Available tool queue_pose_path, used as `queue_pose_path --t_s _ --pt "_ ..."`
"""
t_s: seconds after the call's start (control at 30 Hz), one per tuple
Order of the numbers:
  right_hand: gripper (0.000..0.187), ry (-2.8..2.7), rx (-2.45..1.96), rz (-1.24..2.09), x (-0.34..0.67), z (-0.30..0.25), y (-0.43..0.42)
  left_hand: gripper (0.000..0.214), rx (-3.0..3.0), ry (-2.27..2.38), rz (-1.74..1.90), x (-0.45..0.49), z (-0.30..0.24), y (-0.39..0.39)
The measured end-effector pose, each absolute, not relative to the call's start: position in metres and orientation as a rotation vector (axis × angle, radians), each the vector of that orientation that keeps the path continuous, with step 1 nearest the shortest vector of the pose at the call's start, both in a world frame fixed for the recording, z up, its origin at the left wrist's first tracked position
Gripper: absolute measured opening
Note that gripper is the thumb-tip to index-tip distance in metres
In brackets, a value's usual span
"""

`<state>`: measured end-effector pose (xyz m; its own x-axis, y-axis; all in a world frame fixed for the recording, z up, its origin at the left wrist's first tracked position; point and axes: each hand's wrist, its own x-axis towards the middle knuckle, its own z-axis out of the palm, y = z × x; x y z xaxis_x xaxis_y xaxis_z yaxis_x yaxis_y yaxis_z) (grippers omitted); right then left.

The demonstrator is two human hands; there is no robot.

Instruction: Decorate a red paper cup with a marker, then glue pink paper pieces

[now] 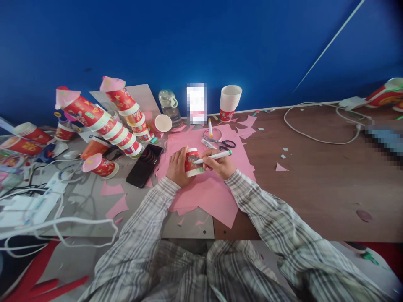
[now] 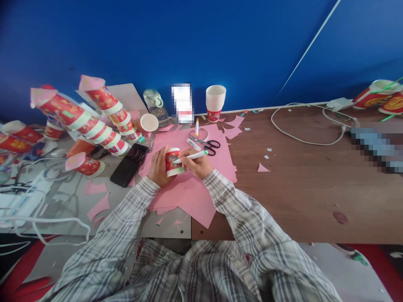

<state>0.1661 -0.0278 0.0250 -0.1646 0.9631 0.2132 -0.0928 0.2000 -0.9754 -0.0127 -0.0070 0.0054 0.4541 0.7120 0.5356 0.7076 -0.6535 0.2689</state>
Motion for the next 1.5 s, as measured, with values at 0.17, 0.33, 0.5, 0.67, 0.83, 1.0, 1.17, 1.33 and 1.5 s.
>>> queue_pose_path --t_s 0.17,0.33,0.5,0.67,0.83,1.0,1.17,1.33,1.5 --pt "0.022 -1.437 -0.939 1.171 0.168 0.028 -0.029 0.084 2.686 1.318 0.977 -0.012 0.006 -0.007" --pt "0.022 -1.417 -0.943 1.136 0.168 0.029 -0.03 0.084 2.705 1.323 0.948 -0.011 0.008 -0.008" --pt "0.02 -1.501 -0.965 1.15 0.166 0.032 -0.033 0.082 2.723 1.329 0.946 -0.011 0.009 -0.009" --pt "0.019 -1.482 -0.996 1.036 0.165 0.036 -0.034 0.081 2.727 1.326 0.953 -0.01 0.01 -0.01" --pt "0.017 -1.583 -0.969 1.072 0.164 0.037 -0.035 0.082 2.75 1.303 0.955 -0.01 0.011 -0.01" --pt "0.017 -1.544 -1.021 0.966 0.163 0.038 -0.036 0.081 2.766 1.306 0.95 -0.011 0.012 -0.011" --pt "0.017 -1.622 -0.978 1.02 0.163 0.042 -0.037 0.083 2.772 1.293 0.948 -0.011 0.013 -0.012" --pt "0.015 -1.557 -1.022 0.935 0.163 0.042 -0.037 0.08 2.792 1.285 0.956 -0.011 0.013 -0.012" --pt "0.013 -1.681 -0.934 1.052 0.165 0.04 -0.038 0.081 2.774 1.272 0.963 -0.011 0.013 -0.013"
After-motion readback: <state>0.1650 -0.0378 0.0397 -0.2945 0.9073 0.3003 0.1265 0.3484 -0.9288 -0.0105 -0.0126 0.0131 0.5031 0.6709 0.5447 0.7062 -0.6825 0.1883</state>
